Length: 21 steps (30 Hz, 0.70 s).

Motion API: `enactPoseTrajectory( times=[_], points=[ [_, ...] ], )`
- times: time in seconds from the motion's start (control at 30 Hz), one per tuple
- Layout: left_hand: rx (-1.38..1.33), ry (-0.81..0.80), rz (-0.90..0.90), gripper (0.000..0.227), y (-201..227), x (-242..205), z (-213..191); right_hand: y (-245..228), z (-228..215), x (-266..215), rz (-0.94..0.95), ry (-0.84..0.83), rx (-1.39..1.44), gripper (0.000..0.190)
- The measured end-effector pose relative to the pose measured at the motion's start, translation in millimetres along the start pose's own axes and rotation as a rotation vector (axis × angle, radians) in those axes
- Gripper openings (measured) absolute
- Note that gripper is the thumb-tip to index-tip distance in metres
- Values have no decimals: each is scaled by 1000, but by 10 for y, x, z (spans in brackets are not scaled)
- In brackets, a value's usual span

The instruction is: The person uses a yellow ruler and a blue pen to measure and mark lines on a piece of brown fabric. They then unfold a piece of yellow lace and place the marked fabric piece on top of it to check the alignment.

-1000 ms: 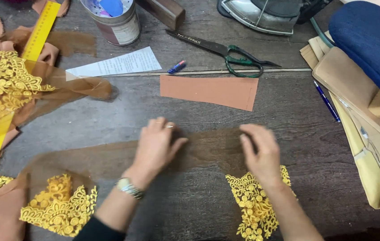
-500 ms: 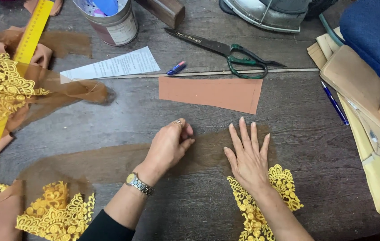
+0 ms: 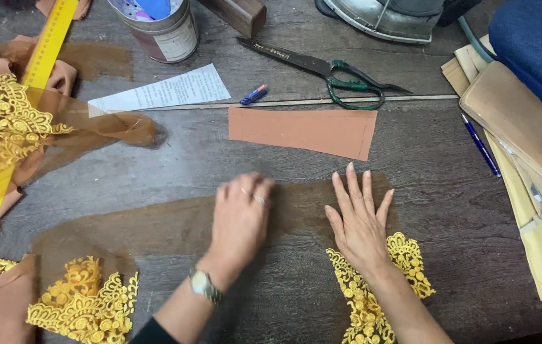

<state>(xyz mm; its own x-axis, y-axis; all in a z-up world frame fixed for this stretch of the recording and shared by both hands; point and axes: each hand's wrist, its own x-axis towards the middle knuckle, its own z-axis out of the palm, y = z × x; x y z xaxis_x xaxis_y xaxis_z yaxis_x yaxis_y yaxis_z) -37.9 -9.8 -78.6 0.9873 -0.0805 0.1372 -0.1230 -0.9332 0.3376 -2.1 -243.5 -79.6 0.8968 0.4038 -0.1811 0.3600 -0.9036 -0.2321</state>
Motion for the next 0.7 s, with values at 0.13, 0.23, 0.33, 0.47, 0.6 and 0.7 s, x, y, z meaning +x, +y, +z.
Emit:
enactPoseTrajectory(
  times=[0.13, 0.23, 0.33, 0.47, 0.6, 0.7],
  points=[
    [-3, -5, 145, 49, 311, -206, 46, -283, -90, -20, -89, -5, 1, 57],
    [81, 10, 118, 62, 384, -315, 169, -381, -4, -14, -213, 52, -40, 57],
    [211, 1, 44, 72, 352, -404, 169, -356, 35, -10, -257, 61, -67, 57],
    [340, 6, -103, 76, 170, -524, 93, -300, 77, 3, -243, 54, -114, 58],
    [410, -14, -226, 77, -91, -703, -65, -301, 82, -12, -249, 77, -99, 57],
    [399, -25, -306, 75, -246, -816, -138, -301, 84, -16, -254, 91, -110, 57]
  ],
)
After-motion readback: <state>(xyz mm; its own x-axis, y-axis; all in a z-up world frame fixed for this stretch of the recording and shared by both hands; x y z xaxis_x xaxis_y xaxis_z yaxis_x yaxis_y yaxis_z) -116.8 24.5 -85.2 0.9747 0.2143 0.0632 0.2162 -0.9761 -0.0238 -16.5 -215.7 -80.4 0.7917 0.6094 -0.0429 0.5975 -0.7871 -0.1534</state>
